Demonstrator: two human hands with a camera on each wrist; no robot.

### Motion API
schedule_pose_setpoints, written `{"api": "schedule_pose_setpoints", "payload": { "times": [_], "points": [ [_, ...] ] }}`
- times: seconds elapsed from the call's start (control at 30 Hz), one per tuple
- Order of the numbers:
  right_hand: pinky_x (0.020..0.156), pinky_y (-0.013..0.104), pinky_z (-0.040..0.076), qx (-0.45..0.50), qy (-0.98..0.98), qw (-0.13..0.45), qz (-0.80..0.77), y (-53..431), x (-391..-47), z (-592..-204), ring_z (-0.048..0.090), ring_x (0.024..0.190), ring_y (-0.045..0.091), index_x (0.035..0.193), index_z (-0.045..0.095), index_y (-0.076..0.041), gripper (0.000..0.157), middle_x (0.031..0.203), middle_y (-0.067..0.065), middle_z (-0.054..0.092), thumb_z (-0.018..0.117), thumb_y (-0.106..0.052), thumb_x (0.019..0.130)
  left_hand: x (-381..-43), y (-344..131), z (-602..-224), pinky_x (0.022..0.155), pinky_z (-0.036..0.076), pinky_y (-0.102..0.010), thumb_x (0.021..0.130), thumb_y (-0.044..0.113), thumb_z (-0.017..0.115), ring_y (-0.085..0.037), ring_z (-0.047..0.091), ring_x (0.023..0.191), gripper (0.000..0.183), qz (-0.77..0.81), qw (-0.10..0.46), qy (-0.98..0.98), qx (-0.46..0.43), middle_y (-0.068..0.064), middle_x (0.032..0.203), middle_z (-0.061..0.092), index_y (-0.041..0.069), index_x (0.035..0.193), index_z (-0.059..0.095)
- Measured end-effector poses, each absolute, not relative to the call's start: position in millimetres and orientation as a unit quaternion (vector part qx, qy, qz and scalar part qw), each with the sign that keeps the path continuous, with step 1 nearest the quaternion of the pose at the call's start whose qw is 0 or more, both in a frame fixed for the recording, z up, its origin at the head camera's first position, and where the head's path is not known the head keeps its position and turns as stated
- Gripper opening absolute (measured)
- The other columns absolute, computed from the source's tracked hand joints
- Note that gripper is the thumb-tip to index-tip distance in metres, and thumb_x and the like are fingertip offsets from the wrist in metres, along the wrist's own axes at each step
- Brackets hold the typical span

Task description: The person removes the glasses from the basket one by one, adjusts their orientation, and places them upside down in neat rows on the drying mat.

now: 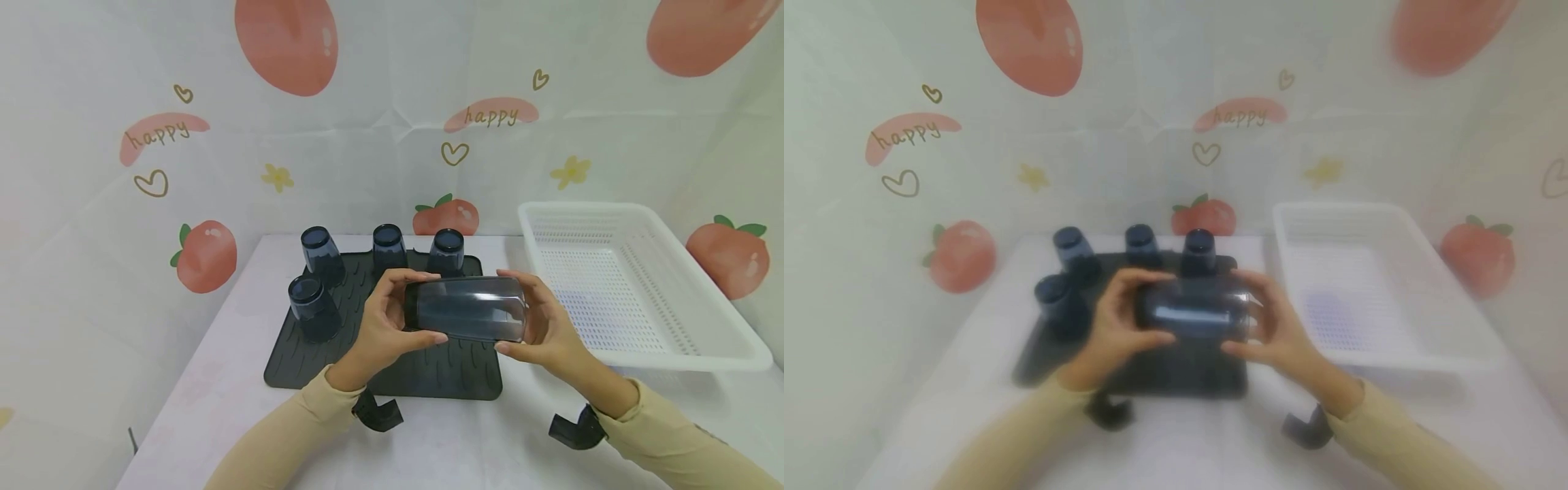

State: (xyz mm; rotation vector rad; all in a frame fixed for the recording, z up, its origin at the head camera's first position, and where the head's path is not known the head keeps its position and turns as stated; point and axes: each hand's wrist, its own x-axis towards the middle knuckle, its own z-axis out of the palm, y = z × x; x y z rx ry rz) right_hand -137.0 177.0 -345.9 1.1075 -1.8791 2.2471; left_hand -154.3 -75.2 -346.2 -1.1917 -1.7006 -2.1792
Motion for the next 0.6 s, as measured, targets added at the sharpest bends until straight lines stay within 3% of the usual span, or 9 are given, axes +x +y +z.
{"api": "schedule_pose_setpoints", "payload": {
  "times": [0.23, 0.5, 0.6],
  "points": [
    [0.081, 0.03, 0.058, 0.345, -0.628, -0.021, 0.697, 177, -139, -352, 0.058, 0.112, 0.014, 0.145, 0.033, -0.005, 0.086, 0.132, 0.001, 0.047, 0.067, 0.024, 0.071, -153, -72, -343, 0.092, 0.054, -0.034, 0.076, 0.015, 0.083, -0.018, 0.055, 0.116, 0.073, -0.73, 0.087, -0.546, -0.402, -0.003, 0.13, 0.055, -0.012, 0.125, 0.037],
    [0.081, 0.028, 0.057, 0.331, -0.7, -0.054, 0.631, 177, -138, -362, 0.062, 0.104, 0.012, 0.145, 0.031, -0.009, 0.082, 0.129, -0.005, 0.05, 0.07, 0.014, 0.077, -154, -68, -343, 0.096, 0.052, -0.028, 0.08, 0.013, 0.08, -0.019, 0.053, 0.123, 0.067, -0.749, 0.085, -0.506, -0.418, -0.005, 0.131, 0.055, 0.01, 0.133, 0.039],
    [0.084, 0.028, 0.056, 0.309, -0.739, -0.066, 0.594, 178, -137, -363, 0.062, 0.104, 0.011, 0.145, 0.032, -0.011, 0.081, 0.13, -0.004, 0.049, 0.074, 0.006, 0.078, -155, -68, -341, 0.098, 0.05, -0.027, 0.08, 0.013, 0.08, -0.018, 0.053, 0.124, 0.067, -0.752, 0.089, -0.501, -0.42, -0.005, 0.131, 0.056, 0.011, 0.134, 0.039]
  ]
}}
